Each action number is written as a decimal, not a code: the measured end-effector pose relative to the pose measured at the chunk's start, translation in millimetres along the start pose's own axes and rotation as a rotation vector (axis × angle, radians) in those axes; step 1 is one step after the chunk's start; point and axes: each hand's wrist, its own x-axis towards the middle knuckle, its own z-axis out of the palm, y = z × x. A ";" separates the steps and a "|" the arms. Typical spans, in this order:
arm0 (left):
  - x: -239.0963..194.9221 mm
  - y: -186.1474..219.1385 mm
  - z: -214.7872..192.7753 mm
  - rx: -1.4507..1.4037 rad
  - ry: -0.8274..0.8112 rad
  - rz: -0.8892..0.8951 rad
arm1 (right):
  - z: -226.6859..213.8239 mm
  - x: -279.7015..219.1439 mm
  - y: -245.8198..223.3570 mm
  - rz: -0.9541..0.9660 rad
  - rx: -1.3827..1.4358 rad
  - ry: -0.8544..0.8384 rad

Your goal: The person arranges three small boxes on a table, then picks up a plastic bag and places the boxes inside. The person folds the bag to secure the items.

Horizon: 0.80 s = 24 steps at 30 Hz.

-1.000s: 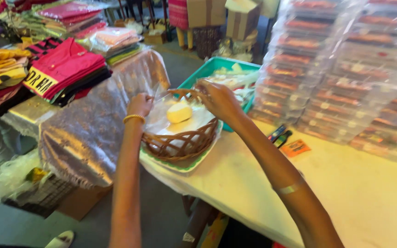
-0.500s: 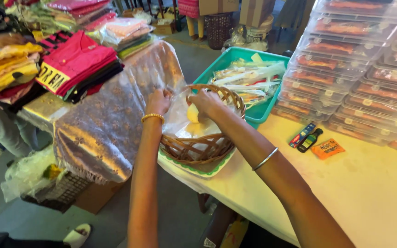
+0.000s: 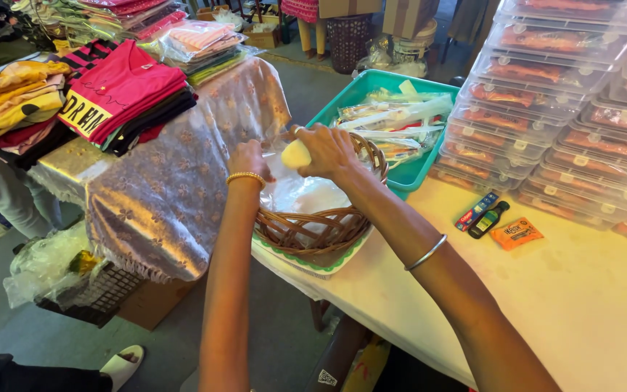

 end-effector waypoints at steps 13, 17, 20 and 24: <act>9.7 -0.7 4.1 -0.281 0.132 0.129 | 16.3 8.4 -3.3 -0.113 0.004 -0.469; 6.1 5.1 0.3 -0.359 0.204 0.151 | 39.6 12.1 9.9 -0.106 0.013 -0.494; -2.3 9.2 -10.5 -0.412 0.259 0.176 | 38.6 11.9 9.7 -0.100 0.015 -0.514; -10.2 19.1 -28.4 -0.367 0.661 0.156 | 43.1 12.2 12.3 -0.130 0.017 -0.516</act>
